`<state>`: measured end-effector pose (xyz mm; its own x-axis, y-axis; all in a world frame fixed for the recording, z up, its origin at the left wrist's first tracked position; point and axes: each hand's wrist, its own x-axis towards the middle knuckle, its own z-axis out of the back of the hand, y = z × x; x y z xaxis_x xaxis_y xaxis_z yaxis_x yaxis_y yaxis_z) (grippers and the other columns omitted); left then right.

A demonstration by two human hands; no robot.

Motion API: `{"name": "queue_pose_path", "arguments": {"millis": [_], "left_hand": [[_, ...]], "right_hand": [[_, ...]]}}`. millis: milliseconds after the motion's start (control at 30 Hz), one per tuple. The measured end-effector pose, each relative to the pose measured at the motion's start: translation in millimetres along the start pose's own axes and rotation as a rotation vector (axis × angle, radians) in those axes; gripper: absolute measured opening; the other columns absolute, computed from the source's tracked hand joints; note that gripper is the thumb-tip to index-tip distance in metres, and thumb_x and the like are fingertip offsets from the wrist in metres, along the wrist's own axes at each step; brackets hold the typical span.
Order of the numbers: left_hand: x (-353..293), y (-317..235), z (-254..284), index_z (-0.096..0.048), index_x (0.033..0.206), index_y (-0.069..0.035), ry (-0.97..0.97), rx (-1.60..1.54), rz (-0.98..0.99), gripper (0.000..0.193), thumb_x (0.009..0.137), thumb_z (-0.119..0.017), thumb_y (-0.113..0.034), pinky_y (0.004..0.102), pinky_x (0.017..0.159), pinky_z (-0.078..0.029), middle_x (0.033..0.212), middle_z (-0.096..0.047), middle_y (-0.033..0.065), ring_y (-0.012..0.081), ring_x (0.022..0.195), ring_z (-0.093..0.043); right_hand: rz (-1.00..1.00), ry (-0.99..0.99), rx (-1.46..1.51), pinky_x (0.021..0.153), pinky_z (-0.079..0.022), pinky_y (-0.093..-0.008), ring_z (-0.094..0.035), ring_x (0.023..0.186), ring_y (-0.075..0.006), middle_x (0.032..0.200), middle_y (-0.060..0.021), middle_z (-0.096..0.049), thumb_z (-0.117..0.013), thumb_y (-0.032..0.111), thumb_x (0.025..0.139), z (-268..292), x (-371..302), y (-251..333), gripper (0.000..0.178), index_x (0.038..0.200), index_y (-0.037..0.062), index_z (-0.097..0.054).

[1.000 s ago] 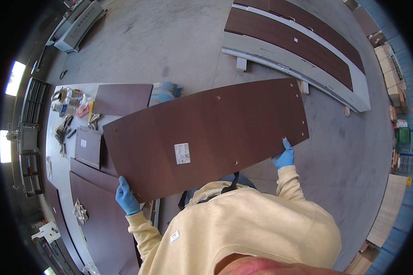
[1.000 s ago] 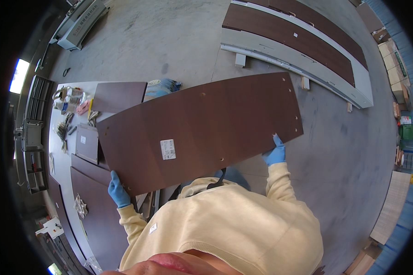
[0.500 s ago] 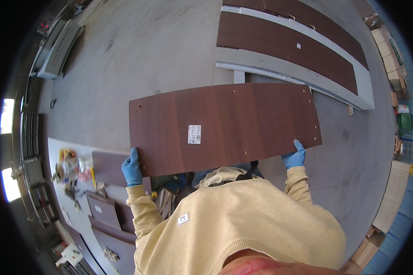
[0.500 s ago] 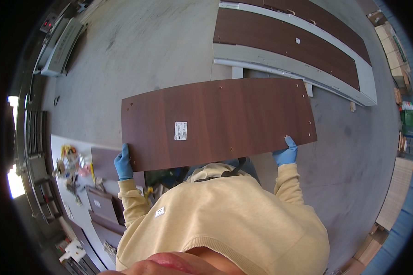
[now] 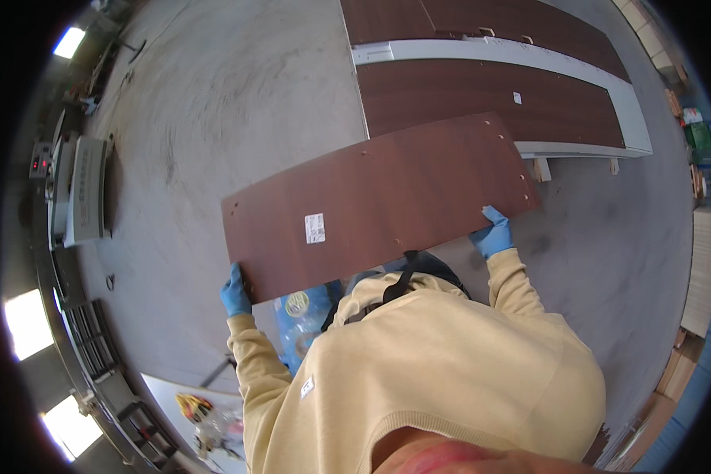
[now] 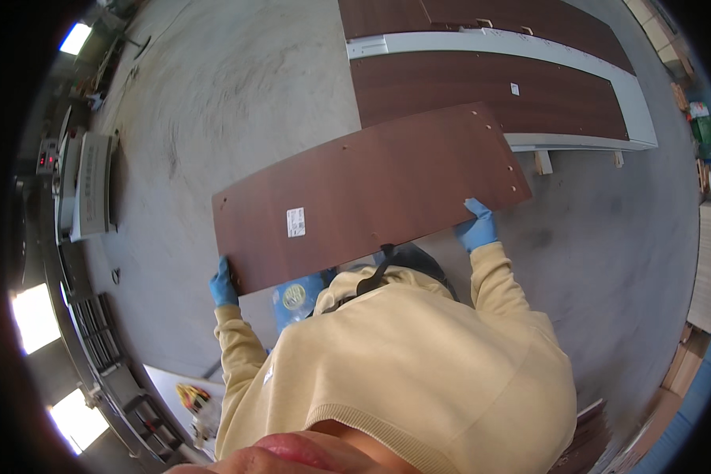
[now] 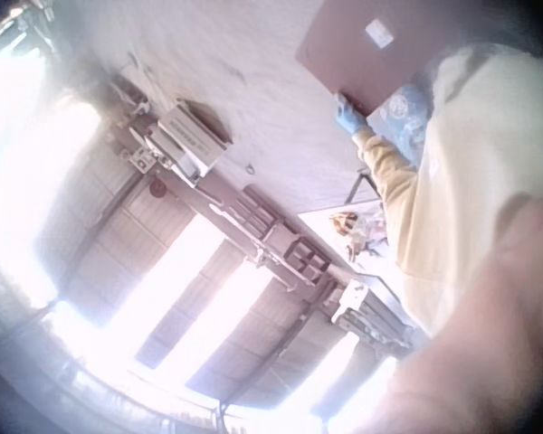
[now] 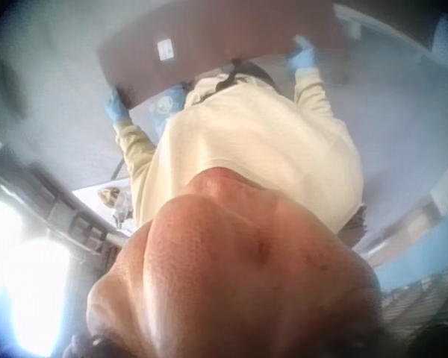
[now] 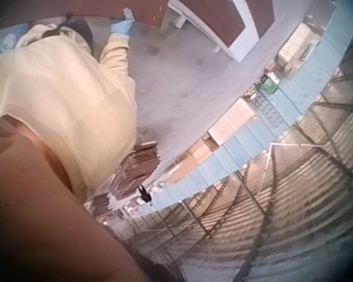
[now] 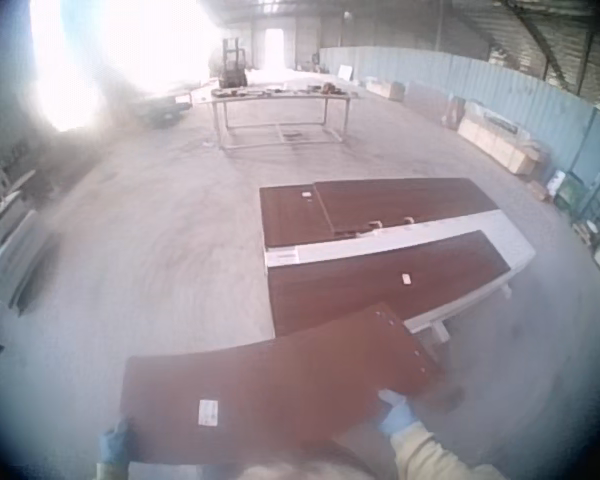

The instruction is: The person wipes brown rectangular panels with a cloth, occasionally applying liquid from a bottle. They handle multiple panels one at a time, wiping each surface and then stacking them. The person also kneels to inspect the edges of a panel.

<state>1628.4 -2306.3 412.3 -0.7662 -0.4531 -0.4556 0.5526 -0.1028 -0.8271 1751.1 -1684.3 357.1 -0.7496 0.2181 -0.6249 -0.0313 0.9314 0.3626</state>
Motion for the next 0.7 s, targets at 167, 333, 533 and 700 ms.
{"name": "queue_pose_path", "arguments": {"millis": [167,333,533,700], "left_hand": [[132.2,-74.3,11.5,-0.062,0.071,-0.012,-0.117,0.068,0.066,0.053,0.096,-0.080,-0.055,0.0303,0.052,-0.043,0.069,-0.058,-0.0014,0.0117,0.057,-0.051],[305.6,-186.0,-23.9,-0.058,0.067,-0.014,-0.043,0.136,-0.060,0.055,0.098,-0.078,-0.055,0.0293,0.052,-0.039,0.066,-0.055,-0.0023,0.0112,0.056,-0.048],[537.1,-334.4,-104.0,-0.060,0.068,-0.012,0.063,0.281,-0.141,0.057,0.097,-0.079,-0.058,0.0296,0.051,-0.038,0.066,-0.055,-0.0013,0.0124,0.055,-0.048],[698.6,-472.3,-205.4,-0.063,0.067,-0.011,0.174,0.365,-0.229,0.058,0.096,-0.079,-0.058,0.0317,0.051,-0.042,0.066,-0.057,0.0004,0.0135,0.055,-0.051]], "right_hand": [[-0.045,0.020,0.052,0.111,-0.052,-0.0476,-0.064,0.123,-0.0302,0.133,-0.0094,-0.068,-0.077,0.008,0.085,-109.1,108.9,-41.9,0.053,0.136,0.0099,-0.063],[-0.124,-0.031,0.197,0.119,-0.047,-0.0461,-0.060,0.130,-0.0314,0.139,-0.0095,-0.065,-0.074,0.002,0.084,-217.8,224.1,-84.0,0.057,0.138,0.0087,-0.060],[0.006,-0.132,0.363,0.121,-0.044,-0.0503,-0.058,0.131,-0.0354,0.143,-0.0130,-0.063,-0.071,0.000,0.082,-340.3,332.7,-143.3,0.061,0.142,0.0064,-0.058],[0.068,-0.200,0.530,0.119,-0.045,-0.0536,-0.056,0.131,-0.0373,0.142,-0.0147,-0.061,-0.067,-0.001,0.082,-428.3,407.1,-169.9,0.057,0.139,0.0050,-0.058]]}}
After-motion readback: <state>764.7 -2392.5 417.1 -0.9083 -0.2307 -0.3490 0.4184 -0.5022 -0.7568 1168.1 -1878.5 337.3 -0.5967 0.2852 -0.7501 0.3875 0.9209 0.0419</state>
